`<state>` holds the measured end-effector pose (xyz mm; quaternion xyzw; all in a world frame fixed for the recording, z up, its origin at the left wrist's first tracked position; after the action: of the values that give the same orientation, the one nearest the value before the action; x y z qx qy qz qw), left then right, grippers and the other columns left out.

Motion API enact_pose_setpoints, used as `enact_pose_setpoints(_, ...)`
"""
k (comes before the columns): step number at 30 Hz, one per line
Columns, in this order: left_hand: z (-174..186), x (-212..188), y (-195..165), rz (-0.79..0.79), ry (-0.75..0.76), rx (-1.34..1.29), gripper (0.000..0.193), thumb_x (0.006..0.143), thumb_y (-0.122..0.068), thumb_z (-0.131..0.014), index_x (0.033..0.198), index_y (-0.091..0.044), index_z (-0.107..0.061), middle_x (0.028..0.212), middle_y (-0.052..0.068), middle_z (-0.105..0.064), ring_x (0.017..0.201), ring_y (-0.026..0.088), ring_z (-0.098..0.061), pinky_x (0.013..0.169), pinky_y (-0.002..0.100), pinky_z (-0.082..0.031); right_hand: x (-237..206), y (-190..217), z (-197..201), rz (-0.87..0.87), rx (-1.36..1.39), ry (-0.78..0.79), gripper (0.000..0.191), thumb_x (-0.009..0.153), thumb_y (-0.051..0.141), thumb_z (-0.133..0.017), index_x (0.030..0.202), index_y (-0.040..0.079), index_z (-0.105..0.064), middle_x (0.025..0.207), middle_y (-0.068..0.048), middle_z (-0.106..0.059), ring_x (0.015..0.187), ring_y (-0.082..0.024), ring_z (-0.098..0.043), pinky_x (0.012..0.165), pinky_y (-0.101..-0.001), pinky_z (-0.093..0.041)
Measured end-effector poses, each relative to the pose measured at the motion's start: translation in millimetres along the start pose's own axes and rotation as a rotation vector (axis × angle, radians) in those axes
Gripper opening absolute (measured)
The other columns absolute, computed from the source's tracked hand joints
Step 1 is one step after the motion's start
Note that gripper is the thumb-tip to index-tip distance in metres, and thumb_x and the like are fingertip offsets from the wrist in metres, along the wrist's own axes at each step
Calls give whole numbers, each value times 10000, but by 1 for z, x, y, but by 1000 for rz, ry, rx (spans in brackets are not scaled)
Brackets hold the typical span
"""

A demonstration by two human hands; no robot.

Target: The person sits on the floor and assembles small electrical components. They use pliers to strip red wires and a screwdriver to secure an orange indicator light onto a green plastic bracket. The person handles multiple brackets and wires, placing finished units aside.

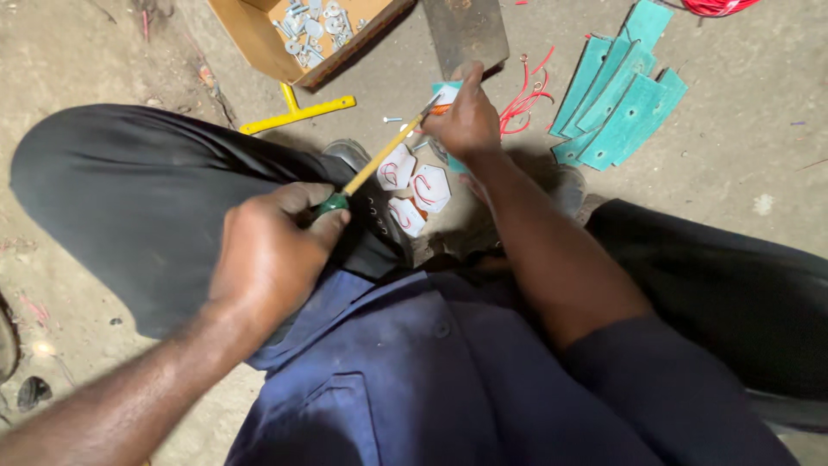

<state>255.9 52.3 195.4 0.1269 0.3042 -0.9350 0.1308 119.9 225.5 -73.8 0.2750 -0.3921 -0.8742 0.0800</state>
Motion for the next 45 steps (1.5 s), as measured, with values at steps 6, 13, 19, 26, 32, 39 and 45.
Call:
enact_pose_setpoints(6,10,-1,-13,-496,185,747,435,841,-140,-637,1268,-56,-650,819,102,-665,607,236,-680,476,373,-518,-7,0,-1,-16,8,-9,827,711,223,-861,1291,43,-299,1045,-255,-682,961,-455,-692,852,-506,-538)
enact_pose_setpoints(13,-18,-18,24,504,5,-502,345,845,-148,-658,1178,-58,-680,806,96,-669,619,224,-670,485,355,-509,-5,2,3,25,21,-32,721,755,188,-814,1273,66,-327,1029,-239,-694,954,-447,-706,851,-507,-543)
enact_pose_setpoints(19,-12,-9,2,291,30,-218,299,858,-153,-677,1142,-61,-696,792,94,-671,610,215,-660,485,345,-503,0,-8,-4,31,-14,-6,768,706,196,-851,1246,59,-322,1063,-248,-673,991,-457,-678,856,-513,-522)
enact_pose_setpoints(26,8,-7,-11,-492,148,727,246,874,-158,-698,1100,-64,-715,776,92,-675,599,204,-648,485,333,-495,0,-9,-5,35,-5,-11,782,757,241,-828,1319,13,-335,1114,-259,-669,1038,-449,-675,919,-498,-524)
enact_pose_setpoints(32,2,-9,25,248,-101,-246,203,887,-163,-716,1064,-66,-731,763,90,-678,590,195,-638,485,322,-489,-2,-1,0,91,12,-69,860,723,224,-835,1333,-5,-275,1099,-267,-669,1014,-455,-673,885,-499,-525)
enact_pose_setpoints(39,-13,-6,21,612,69,-445,156,902,-168,-737,1023,-69,-750,746,88,-681,579,185,-626,485,310,-481,0,-8,-4,-48,-29,32,820,707,238,-857,1297,53,-317,1080,-253,-686,997,-452,-691,871,-507,-530)
enact_pose_setpoints(45,4,2,-6,-485,285,761,411,834,-122,-637,1234,-44,-687,735,101,-662,528,256,-670,422,378,-517,2,-10,-7,9,6,-38,1000,676,229,-871,1367,-15,-190,1069,-286,-661,979,-460,-677,858,-494,-532)
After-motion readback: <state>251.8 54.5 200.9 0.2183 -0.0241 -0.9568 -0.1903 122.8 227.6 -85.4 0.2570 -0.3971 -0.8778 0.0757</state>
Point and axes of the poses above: each hand's wrist, its own x-axis towards the middle knuckle, its own z-axis out of the back of the hand, y = z × x, the point moved 5 cm from there along x, towards the middle knuckle
